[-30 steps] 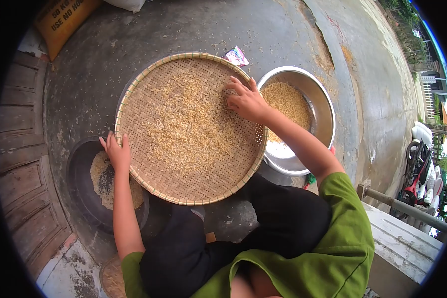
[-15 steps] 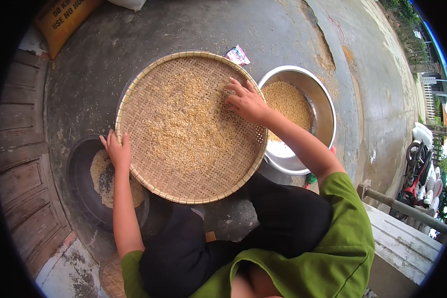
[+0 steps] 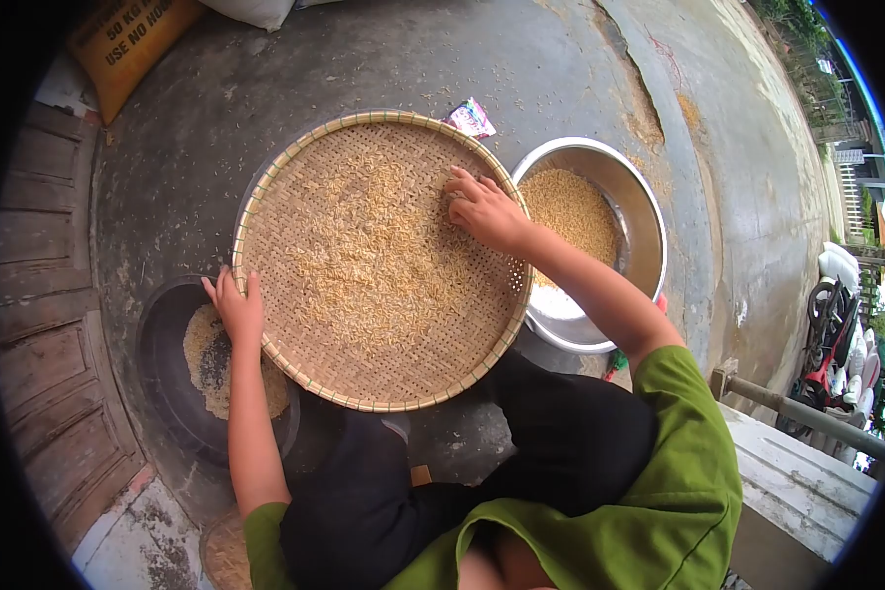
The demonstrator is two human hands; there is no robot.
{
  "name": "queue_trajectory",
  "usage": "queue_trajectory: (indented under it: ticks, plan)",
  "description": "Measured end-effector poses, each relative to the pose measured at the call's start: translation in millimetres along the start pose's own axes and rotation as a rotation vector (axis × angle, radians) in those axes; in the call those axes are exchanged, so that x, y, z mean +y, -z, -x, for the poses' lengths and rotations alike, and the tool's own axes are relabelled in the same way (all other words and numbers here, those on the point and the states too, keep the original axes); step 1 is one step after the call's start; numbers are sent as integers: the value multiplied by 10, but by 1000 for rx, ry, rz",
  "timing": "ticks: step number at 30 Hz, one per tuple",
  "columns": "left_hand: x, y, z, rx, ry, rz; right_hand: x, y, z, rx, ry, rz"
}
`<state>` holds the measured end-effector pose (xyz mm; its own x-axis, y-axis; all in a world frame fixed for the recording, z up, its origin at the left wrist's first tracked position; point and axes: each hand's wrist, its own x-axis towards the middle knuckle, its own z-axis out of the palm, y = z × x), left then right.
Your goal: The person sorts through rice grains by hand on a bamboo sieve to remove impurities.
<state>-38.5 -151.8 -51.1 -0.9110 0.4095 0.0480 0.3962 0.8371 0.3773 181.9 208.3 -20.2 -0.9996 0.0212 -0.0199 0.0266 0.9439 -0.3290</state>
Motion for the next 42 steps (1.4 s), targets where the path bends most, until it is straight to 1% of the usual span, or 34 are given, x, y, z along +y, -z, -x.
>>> queue_trajectory:
  ticks: [5,7,8,10,11,13,16,17,19,20,21,23,25,26,28,29,31,42]
  plan:
    - [8,6,3,2,-4,-7,6,3,16,18,19,11]
    - [24,16,6,-4,3,-2,-43,95,29,89,-26,-16]
    - [25,20,8,-5,0,-3,-37,142,50,89,-28,-17]
    - [28,24,3,-6,2,-7,39,266,161,251,-114,-109]
    - [28,16,-2,-6,0,-4,80,324,242,251,-115,-107]
    - [16,4,4,2,13,9,180,438,444,359,-407,-133]
    - [19,16,4,-13,15,-4,468,295,761,484,-643,-93]
    - [25,20,3,-11,18,-3,518,258,828,482,-639,-92]
    - [39,31,5,-24,31,-15,527,252,869,508,-706,-166]
    - [34,35,9,-27,32,-18,526,208,844,552,-630,-186]
    - [30,35,7,-30,32,-16,484,196,779,550,-635,-188]
    - [42,26,4,-35,26,-15,331,244,582,539,-307,-165]
    - [44,32,4,-35,35,-2,83,348,401,388,-205,-259]
    - [41,34,3,-36,32,-4,1,349,316,391,-207,-261]
    - [36,21,1,-36,47,-14,-109,336,190,66,-164,-302]
    - [32,12,1,-37,46,-13,-102,292,161,67,-166,-302]
    - [19,16,-3,-30,30,-30,-65,200,97,-61,-100,-249]
    - [-9,7,11,0,10,-7,-51,120,-28,-145,-75,-201]
